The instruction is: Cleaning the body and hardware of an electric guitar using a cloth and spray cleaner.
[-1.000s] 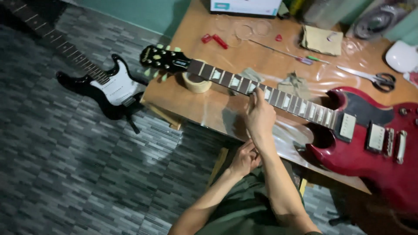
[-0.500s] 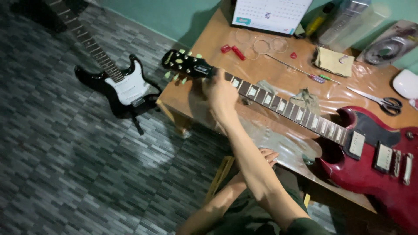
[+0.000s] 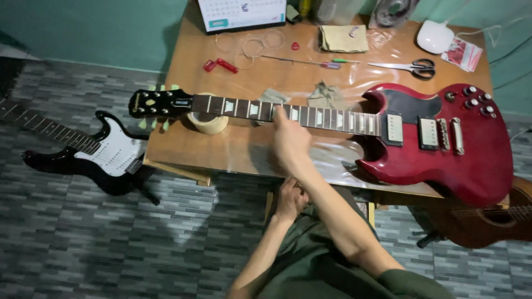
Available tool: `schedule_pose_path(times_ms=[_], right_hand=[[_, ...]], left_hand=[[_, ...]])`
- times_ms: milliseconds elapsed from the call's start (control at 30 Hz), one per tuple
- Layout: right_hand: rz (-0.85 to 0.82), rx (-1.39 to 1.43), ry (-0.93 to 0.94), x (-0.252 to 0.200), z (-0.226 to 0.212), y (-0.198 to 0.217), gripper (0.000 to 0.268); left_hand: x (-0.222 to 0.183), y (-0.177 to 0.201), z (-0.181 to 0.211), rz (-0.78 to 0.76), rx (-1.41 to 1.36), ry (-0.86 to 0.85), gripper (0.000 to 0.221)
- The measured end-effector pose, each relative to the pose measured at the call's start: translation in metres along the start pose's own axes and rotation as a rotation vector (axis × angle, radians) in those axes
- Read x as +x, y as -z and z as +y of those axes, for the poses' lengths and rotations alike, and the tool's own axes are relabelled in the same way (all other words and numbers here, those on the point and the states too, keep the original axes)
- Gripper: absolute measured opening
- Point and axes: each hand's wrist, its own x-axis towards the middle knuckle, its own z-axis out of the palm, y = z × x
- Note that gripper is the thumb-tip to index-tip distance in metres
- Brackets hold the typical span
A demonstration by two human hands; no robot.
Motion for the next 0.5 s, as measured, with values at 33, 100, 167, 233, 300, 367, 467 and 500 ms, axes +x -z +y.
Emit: schedule_pose_path(times_ms=[33,100,167,233,300,367,467,500], right_hand=[[0.001,0.001,-0.006,0.001,0.031,-0.007,0.04],[0.046,-0.094,-0.146,0.002,0.082,-0.023,0.03],[0.071,-0.057,-0.149,-0.01,0.109,0.009,0.041],[0.095,-0.015,-0.161,-0.024,0.129,0.03,0.053],[0.294,0.128,-0.14,-0.039,0.146,0.044,0.046],[0.371,0.245,-0.099,-0.059,0.149,0.068,0.037],[0.476,0.419,-0.109,-0.079,0.173,0.08,0.029],[0.496,0.484,-0.144,-0.085,0.185,0.08,0.029]], left_hand=[[0.018,0.012,0.033,-0.006,-0.001,-0.001,0.042],[0.053,0.042,0.098,0.156,0.237,-0.303,0.021],[0.056,0.04,0.102,0.166,0.217,-0.301,0.019],[0.056,0.043,0.104,0.167,0.197,-0.302,0.017],[0.056,0.043,0.107,0.158,0.201,-0.292,0.027],[0.061,0.047,0.118,0.182,0.195,-0.286,0.025],[0.066,0.048,0.128,0.196,0.149,-0.242,0.025],[0.067,0.047,0.13,0.197,0.123,-0.198,0.026]])
